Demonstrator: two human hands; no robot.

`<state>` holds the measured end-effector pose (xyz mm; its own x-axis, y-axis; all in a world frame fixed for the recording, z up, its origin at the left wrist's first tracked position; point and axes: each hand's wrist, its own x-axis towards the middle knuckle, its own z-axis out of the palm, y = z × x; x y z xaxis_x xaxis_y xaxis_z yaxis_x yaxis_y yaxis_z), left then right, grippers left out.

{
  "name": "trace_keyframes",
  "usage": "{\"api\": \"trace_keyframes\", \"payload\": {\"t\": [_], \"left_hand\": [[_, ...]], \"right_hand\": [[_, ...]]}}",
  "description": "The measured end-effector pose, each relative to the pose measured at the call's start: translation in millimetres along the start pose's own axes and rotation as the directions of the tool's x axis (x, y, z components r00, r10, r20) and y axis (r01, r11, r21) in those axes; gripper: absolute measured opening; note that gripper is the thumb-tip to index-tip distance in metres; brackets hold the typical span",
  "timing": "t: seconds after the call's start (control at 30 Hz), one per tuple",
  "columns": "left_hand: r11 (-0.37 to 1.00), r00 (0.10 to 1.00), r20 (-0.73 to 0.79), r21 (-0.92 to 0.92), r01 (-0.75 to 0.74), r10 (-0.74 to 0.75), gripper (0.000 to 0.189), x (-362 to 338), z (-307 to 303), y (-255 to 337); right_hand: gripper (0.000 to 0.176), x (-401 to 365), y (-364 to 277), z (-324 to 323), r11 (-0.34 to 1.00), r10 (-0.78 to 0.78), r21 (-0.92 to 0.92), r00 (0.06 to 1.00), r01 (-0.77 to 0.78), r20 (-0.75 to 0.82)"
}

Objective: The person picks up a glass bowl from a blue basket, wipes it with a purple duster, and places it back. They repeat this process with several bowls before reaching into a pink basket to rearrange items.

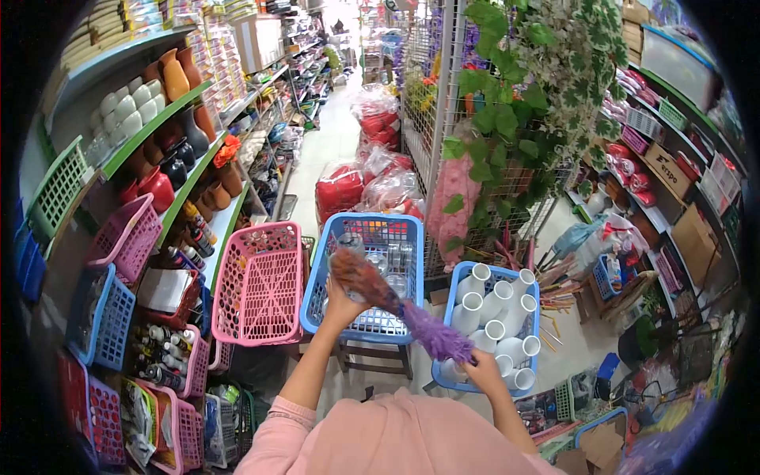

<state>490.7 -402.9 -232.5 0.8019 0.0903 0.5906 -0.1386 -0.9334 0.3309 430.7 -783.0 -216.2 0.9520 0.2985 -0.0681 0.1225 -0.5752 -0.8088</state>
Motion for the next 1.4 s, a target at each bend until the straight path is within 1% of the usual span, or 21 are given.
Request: {"api": "trace_keyframes", "payload": {"t": [0.07,0.13,0.17,0.2,0.23,0.37,0.47,0.5,0.57,0.63,0.67,0.73,0.83,0.9,1.0,1.07,1.17,1.23,1.27,1.33,1.4], "left_hand": [[0.861,0.960,0.057,-0.430,0.272,-0.274,0.108,-2,-19,21],[0.870,0.963,0.062,-0.417,0.263,-0.262,0.106,-4,-17,23],[0.824,0.964,0.047,-0.508,0.250,-0.263,0.107,-8,-10,18],[0.771,0.964,0.032,-0.594,0.230,-0.264,0.108,-8,-10,19],[0.612,0.957,0.113,-0.747,0.260,-0.268,0.116,-10,-12,22],[0.766,0.974,0.048,-0.609,0.204,-0.221,0.126,-15,-4,15],[0.745,0.984,0.008,-0.653,0.139,-0.177,0.130,-16,-1,19],[0.626,0.961,0.143,-0.734,0.263,-0.236,0.133,-13,-20,30],[0.684,0.973,0.110,-0.695,0.222,-0.204,0.134,-11,-24,28],[0.709,0.981,0.088,-0.681,0.185,-0.172,0.136,-12,-24,29],[0.710,0.981,0.087,-0.680,0.186,-0.174,0.136,-13,-25,30],[0.721,0.971,0.078,-0.657,0.221,-0.227,0.137,-11,-29,36],[0.703,0.972,0.129,-0.672,0.232,-0.197,0.138,-13,-35,34],[0.687,0.960,0.183,-0.671,0.279,-0.211,0.138,-18,-36,34],[0.671,0.967,0.106,-0.703,0.238,-0.232,0.138,-20,-37,37],[0.704,0.966,0.120,-0.665,0.249,-0.228,0.139,-19,-42,33],[0.636,0.948,0.193,-0.705,0.313,-0.253,0.140,-20,-46,35],[0.670,0.953,0.141,-0.684,0.290,-0.268,0.140,-18,-50,38],[0.700,0.955,0.089,-0.661,0.270,-0.284,0.140,-17,-51,39],[0.645,0.952,0.124,-0.710,0.282,-0.280,0.140,-21,-40,28],[0.643,0.952,0.117,-0.714,0.278,-0.282,0.134,-25,-33,23]], "right_hand": [[0.029,-1,-7,-7,0.999,-0.019,0.035,0.998,0.021,-0.058],[0.029,-2,-6,-15,0.993,-0.014,-0.115,0.997,0.006,-0.070],[0.029,-4,-6,-22,0.993,-0.013,-0.117,0.998,0.005,-0.065],[0.028,-5,-7,-31,0.989,-0.016,-0.147,1.000,0.015,-0.004],[0.028,-4,-8,-36,0.984,-0.016,-0.176,0.998,0.026,0.056],[0.028,-3,-6,-37,0.971,-0.043,-0.236,0.997,0.027,-0.062],[0.026,-4,-5,-35,0.973,-0.053,-0.225,0.998,0.057,0.025],[0.025,-3,-2,-39,0.980,-0.042,-0.193,0.999,0.046,0.030],[0.024,0,4,-40,0.986,-0.034,-0.163,0.999,0.040,0.038],[0.024,5,11,-35,0.992,-0.087,-0.105,0.986,0.072,-0.143],[0.024,4,13,-35,0.992,-0.089,-0.105,0.986,0.075,-0.141],[0.026,2,4,-38,0.989,-0.101,-0.105,0.995,0.103,0.020],[0.026,4,-3,-41,0.987,-0.061,-0.155,0.997,0.053,-0.048],[0.026,6,-1,-38,0.988,-0.083,-0.128,0.997,0.081,-0.007],[0.026,8,-3,-39,0.986,-0.112,-0.122,0.993,0.115,0.029],[0.026,8,-4,-39,0.981,-0.119,-0.149,0.992,0.123,0.034],[0.027,10,-2,-34,0.982,-0.120,-0.147,0.992,0.115,-0.029],[0.027,9,1,-32,0.980,-0.137,-0.128,0.983,0.152,0.121],[0.027,10,0,-31,0.980,-0.137,-0.128,0.984,0.151,0.118],[0.027,10,-12,-32,0.976,-0.083,-0.212,0.987,0.053,-0.136],[0.028,12,-21,-34,0.977,-0.022,-0.211,0.978,-0.023,-0.209]]}}
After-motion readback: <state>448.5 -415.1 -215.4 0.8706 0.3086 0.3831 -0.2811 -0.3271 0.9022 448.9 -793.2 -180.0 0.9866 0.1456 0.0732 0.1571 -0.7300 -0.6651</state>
